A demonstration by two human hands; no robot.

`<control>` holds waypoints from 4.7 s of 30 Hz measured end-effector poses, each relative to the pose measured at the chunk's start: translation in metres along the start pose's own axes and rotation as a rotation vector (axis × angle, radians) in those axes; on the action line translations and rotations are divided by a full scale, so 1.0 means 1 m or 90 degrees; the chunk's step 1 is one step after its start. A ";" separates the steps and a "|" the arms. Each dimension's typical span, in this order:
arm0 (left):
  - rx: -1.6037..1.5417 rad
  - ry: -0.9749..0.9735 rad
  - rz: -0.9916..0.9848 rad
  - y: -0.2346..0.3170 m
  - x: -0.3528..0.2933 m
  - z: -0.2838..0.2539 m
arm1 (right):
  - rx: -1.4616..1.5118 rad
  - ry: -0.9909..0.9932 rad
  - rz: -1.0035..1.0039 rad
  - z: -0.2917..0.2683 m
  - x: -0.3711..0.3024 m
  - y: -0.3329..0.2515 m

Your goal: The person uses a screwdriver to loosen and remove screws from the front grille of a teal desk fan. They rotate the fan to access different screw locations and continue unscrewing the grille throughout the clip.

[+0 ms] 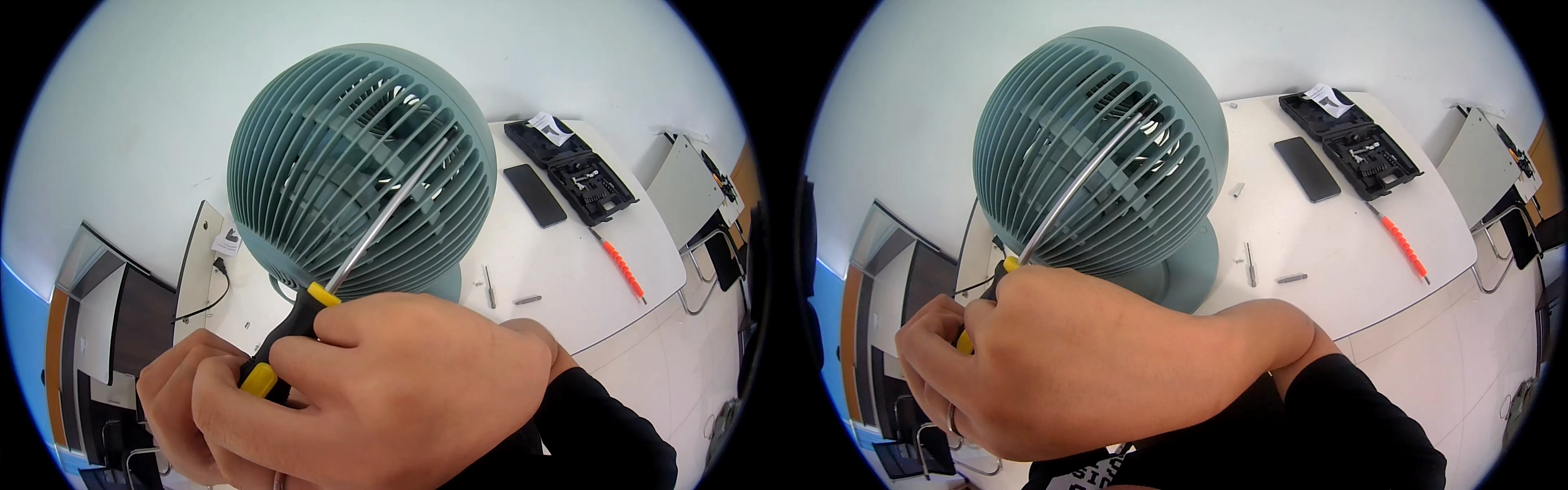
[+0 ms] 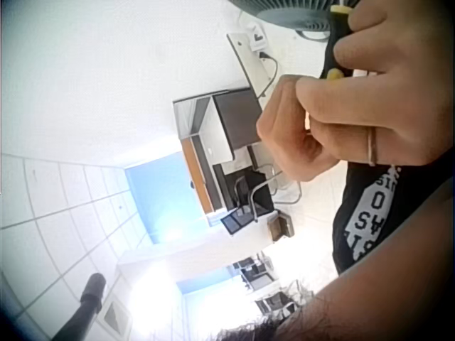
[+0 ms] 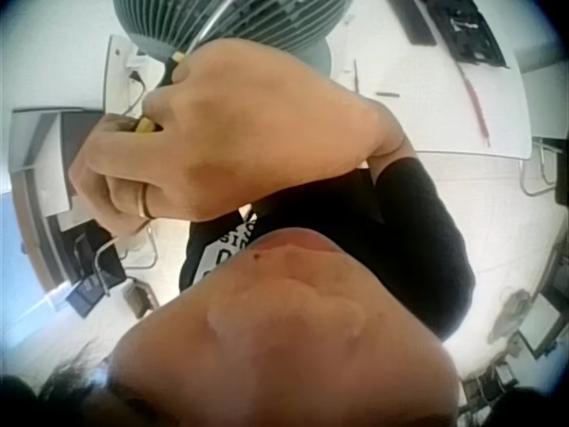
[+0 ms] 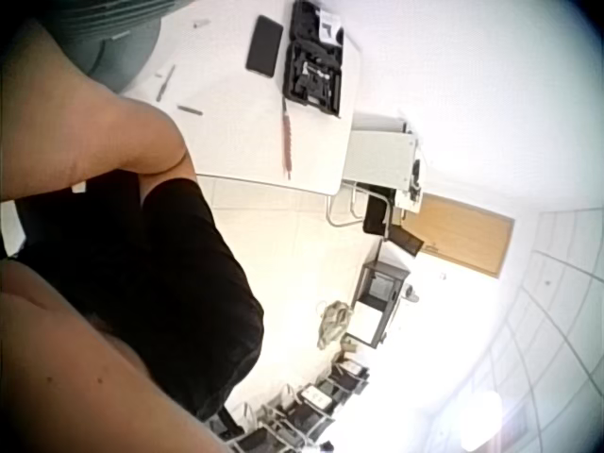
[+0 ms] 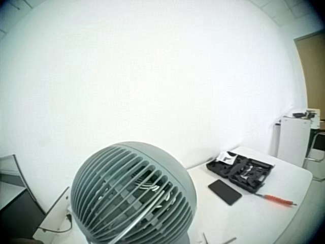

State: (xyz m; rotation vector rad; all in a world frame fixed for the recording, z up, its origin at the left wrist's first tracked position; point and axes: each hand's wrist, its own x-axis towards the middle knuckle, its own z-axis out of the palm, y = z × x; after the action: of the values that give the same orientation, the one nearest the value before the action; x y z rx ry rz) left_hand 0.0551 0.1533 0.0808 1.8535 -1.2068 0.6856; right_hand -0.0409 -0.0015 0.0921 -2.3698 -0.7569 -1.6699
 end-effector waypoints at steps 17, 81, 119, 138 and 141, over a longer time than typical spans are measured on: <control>0.142 0.377 0.439 -0.020 0.029 0.037 | 0.003 -0.009 0.003 0.000 0.001 0.000; 0.278 0.553 0.480 -0.016 0.037 0.045 | -0.042 -0.005 0.028 0.007 0.007 -0.009; 0.156 0.414 0.513 -0.020 0.030 0.031 | -0.123 0.045 0.052 0.019 0.007 -0.016; 0.136 0.356 0.508 -0.025 0.029 0.025 | -0.245 -0.015 0.055 0.011 -0.004 -0.020; 0.134 0.353 0.512 -0.024 0.028 0.026 | -0.280 0.136 0.064 0.027 0.002 -0.016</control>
State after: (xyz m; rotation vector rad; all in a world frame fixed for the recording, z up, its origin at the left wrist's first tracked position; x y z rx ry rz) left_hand 0.0889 0.1230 0.0810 1.1346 -1.5058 1.6876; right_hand -0.0252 0.0241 0.0808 -2.3771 -0.2463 -2.1820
